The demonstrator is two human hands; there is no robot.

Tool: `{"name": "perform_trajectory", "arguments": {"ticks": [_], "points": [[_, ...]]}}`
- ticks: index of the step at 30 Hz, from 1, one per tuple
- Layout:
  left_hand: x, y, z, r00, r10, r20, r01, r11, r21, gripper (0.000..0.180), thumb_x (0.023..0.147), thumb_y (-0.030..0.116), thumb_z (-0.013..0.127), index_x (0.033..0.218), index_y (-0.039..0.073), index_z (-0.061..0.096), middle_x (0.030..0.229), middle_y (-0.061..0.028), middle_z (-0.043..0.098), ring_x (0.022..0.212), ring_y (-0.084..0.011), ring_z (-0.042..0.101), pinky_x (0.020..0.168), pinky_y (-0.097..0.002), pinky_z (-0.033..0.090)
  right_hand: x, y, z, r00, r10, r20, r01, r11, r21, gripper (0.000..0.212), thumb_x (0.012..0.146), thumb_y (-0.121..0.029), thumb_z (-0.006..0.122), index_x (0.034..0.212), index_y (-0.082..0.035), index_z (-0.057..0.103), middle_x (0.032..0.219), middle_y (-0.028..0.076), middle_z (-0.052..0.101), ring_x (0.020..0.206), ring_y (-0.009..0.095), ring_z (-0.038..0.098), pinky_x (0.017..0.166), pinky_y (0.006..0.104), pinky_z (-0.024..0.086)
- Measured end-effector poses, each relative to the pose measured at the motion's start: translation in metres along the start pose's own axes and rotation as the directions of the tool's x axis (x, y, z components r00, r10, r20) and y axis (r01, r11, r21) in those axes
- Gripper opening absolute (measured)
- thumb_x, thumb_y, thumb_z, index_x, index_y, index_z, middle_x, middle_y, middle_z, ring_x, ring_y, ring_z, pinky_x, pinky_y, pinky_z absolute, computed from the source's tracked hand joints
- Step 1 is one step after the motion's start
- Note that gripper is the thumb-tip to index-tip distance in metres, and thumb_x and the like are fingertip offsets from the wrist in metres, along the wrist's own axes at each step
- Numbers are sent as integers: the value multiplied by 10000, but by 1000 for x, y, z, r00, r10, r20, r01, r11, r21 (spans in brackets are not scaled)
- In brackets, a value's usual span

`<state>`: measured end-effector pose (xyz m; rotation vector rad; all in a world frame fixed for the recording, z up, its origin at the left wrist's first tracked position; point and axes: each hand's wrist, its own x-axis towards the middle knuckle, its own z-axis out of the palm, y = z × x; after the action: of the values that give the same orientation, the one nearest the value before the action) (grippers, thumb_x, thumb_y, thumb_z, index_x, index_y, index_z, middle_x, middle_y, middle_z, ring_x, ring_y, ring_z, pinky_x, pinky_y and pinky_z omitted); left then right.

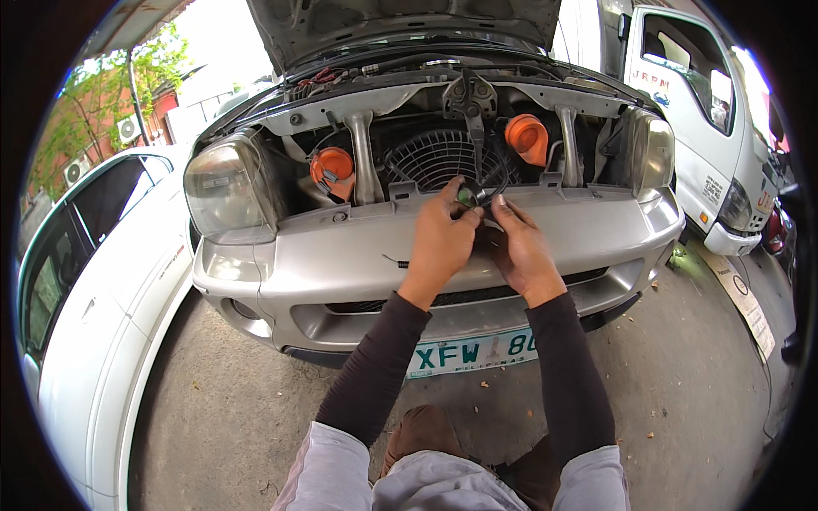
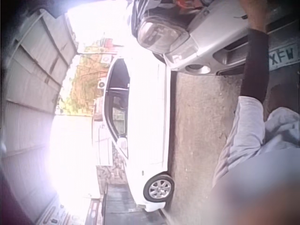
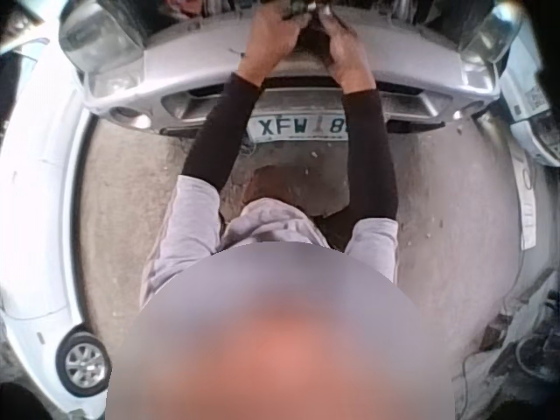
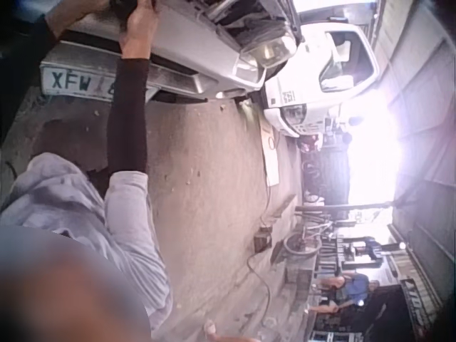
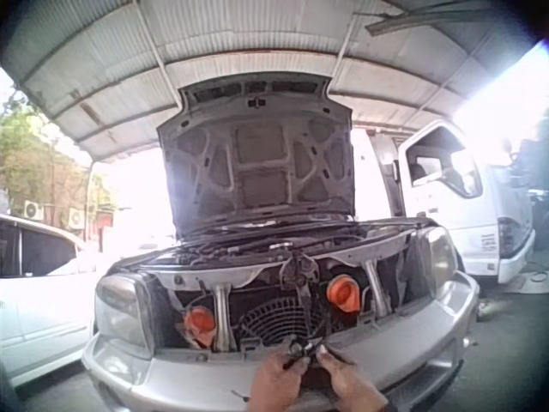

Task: The person prepares and installs a wiring harness into the front of a silver car with the hood open. They strip wire ends, route the harness through the grille area, and secure it with zip ties.

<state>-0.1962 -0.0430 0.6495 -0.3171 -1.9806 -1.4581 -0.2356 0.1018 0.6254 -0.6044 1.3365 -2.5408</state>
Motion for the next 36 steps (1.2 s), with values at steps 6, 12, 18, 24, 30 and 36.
{"name": "perform_trajectory", "arguments": {"ticks": [6,12,18,24,30,36], "points": [[-12,-10,6,977,206,-55,-189,958,218,501,921,-3,684,1420,20,648,870,-204,726,785,-288,701,745,-359,527,-1,-3,-6,985,-132,-108,79,915,-395,365,1028,-314,726,1141,32,707,1016,62,708,924,145,655,762,303,508],[-14,-28,14,914,406,-1,-377,849,370,332,913,10,705,1242,20,744,843,-197,686,751,-355,664,698,-405,519,2,7,-2,959,-214,-184,94,857,-507,310,985,-289,700,984,15,760,758,64,698,723,163,659,665,341,496],[-12,-38,17,884,466,27,-421,770,480,207,894,18,704,1090,9,771,919,-195,713,875,-420,671,803,-476,532,-33,-6,16,883,-469,-29,241,505,-829,318,970,-296,660,935,13,731,771,231,681,745,418,682,678,475,510],[-10,-29,23,893,448,-46,-372,790,488,155,915,79,741,1050,7,766,939,-164,722,896,-401,666,816,-461,532,-162,21,-113,812,-577,89,278,248,-928,123,943,-120,718,960,1,698,895,165,642,783,351,648,739,401,532],[-21,-20,31,916,402,6,-340,766,545,203,930,154,770,1065,2,765,952,-162,719,893,-380,670,802,-443,534,-438,201,-378,172,-162,-972,-898,381,-222,379,964,-284,731,1089,70,681,1070,263,701,1003,405,668,882,456,533],[-18,-28,30,901,427,73,-364,654,663,243,952,168,735,1131,3,743,991,-170,713,951,-388,655,852,-453,527,-642,372,-413,415,-43,-909,-874,260,-411,309,924,-194,707,1111,48,752,1091,270,763,1051,430,710,922,532,546]]}}
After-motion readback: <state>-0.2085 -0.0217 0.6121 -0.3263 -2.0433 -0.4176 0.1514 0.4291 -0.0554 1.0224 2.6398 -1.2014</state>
